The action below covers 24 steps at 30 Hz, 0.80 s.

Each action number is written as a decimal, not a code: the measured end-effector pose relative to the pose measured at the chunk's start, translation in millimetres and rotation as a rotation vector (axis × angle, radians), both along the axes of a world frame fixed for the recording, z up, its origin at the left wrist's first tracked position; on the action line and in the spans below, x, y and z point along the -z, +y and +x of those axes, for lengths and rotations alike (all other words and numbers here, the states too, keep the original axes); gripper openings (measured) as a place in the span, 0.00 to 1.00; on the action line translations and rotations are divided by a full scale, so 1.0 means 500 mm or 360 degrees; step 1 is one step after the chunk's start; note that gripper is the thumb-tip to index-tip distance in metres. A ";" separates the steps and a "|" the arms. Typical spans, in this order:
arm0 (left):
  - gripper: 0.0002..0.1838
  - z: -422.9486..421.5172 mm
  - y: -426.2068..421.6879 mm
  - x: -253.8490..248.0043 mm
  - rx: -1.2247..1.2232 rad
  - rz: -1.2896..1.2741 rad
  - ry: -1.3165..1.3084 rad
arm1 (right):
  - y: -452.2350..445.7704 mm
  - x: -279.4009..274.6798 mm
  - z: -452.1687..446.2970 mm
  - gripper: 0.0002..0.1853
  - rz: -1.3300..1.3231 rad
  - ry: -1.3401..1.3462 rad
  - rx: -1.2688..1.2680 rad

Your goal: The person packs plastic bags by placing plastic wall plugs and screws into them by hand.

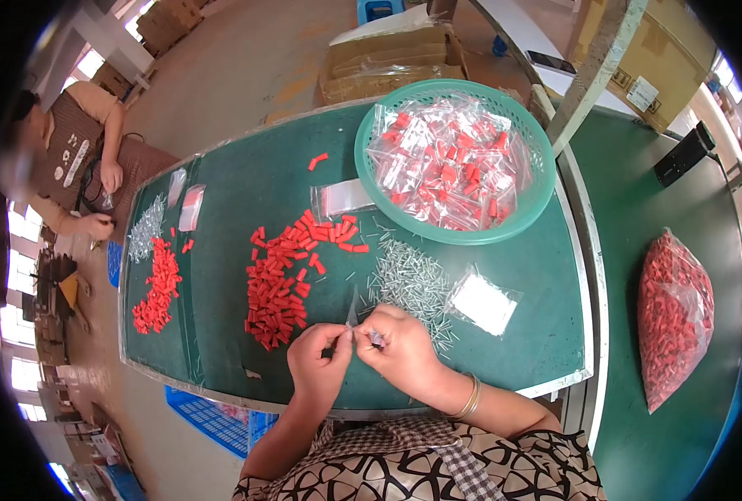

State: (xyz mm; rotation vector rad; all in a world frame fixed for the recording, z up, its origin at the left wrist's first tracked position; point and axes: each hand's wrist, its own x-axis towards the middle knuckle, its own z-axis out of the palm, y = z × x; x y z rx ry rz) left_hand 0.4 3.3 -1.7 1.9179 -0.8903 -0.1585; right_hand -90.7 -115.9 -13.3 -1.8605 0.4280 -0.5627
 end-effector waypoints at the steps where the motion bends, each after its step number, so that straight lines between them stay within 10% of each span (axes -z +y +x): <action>1: 0.05 0.001 0.000 0.000 0.0006 0.0007 -0.0020 | 0.000 -0.004 -0.001 0.04 -0.0008 0.0015 -0.0001; 24: 0.08 0.014 0.001 0.015 -0.0024 0.0128 -0.0231 | -0.016 0.002 0.002 0.05 -0.0332 -0.0022 -0.0162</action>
